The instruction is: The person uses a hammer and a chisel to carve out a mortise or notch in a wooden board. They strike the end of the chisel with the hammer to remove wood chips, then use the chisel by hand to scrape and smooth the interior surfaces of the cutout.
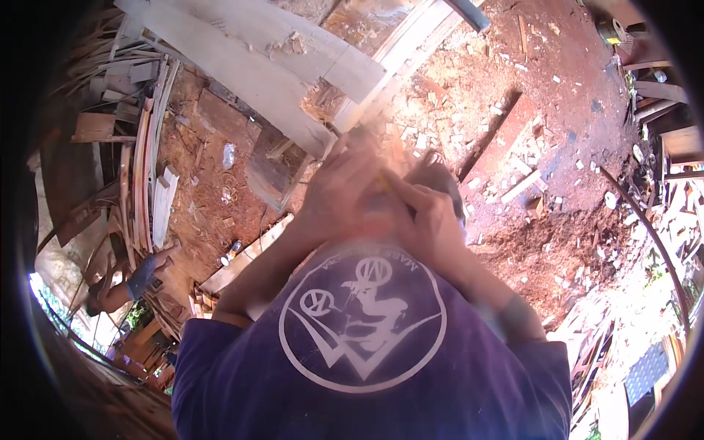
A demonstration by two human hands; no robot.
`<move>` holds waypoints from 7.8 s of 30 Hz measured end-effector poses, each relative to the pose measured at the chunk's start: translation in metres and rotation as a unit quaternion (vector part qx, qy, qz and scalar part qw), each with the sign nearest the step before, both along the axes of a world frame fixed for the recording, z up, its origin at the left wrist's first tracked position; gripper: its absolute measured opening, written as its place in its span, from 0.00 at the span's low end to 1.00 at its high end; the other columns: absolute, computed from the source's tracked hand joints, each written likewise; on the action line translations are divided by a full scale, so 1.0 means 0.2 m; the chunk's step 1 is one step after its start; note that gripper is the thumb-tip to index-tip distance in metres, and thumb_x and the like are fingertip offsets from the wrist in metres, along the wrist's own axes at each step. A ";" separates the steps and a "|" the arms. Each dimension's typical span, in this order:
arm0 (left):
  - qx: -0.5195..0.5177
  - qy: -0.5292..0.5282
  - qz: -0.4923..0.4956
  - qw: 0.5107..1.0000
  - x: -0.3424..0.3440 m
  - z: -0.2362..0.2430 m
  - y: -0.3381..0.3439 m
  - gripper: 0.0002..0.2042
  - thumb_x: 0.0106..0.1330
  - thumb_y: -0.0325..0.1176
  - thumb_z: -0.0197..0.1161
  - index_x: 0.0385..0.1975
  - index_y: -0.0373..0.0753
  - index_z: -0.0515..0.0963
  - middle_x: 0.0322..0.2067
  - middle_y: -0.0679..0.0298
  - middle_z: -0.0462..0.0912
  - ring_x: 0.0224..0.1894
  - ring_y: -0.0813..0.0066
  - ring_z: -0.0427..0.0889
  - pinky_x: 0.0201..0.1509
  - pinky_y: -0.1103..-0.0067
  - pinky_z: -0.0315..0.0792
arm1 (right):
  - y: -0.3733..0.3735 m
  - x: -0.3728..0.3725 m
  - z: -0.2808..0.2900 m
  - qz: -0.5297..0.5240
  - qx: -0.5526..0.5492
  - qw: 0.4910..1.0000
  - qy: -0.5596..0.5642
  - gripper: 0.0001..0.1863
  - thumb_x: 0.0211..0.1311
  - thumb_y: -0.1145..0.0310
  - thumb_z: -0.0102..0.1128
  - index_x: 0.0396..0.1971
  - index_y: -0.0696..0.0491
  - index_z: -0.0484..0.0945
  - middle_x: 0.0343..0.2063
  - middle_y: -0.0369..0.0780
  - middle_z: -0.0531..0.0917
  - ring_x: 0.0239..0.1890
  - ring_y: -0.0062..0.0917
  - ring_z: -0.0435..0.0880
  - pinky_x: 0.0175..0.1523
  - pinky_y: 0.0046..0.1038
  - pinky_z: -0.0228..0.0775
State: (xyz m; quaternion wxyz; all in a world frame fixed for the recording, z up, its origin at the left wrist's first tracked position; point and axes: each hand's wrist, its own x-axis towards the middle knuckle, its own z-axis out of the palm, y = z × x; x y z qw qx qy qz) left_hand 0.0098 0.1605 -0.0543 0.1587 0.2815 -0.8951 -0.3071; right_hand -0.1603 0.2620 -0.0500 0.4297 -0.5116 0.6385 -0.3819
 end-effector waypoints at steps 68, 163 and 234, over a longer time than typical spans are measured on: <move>-0.054 -0.080 0.040 0.994 -0.06 -0.04 -0.06 0.16 0.73 0.38 0.59 0.51 0.32 0.80 0.47 0.50 0.86 0.57 0.53 0.83 0.75 0.42 0.50 | -0.13 -0.14 -0.14 0.083 -0.029 0.995 0.050 0.20 0.63 0.76 0.64 0.55 0.62 0.82 0.27 0.49 0.86 0.28 0.38 0.87 0.37 0.37 0.80; -0.007 -0.062 0.013 0.998 -0.05 -0.01 0.07 0.19 0.70 0.34 0.61 0.57 0.30 0.78 0.55 0.49 0.83 0.67 0.53 0.76 0.76 0.45 0.51 | 0.02 -0.12 -0.04 -0.006 0.033 0.998 -0.057 0.20 0.67 0.76 0.63 0.59 0.57 0.81 0.26 0.48 0.86 0.23 0.28 0.81 0.35 0.33 0.75; 0.019 0.075 0.405 0.911 0.55 0.03 -0.36 0.08 0.74 0.28 0.60 0.42 0.31 0.83 0.40 0.62 0.79 0.40 0.75 0.78 0.45 0.77 0.73 | -0.14 -0.12 -0.13 0.052 -0.015 0.998 -0.030 0.21 0.68 0.75 0.58 0.60 0.57 0.80 0.26 0.50 0.84 0.21 0.34 0.82 0.33 0.36 0.75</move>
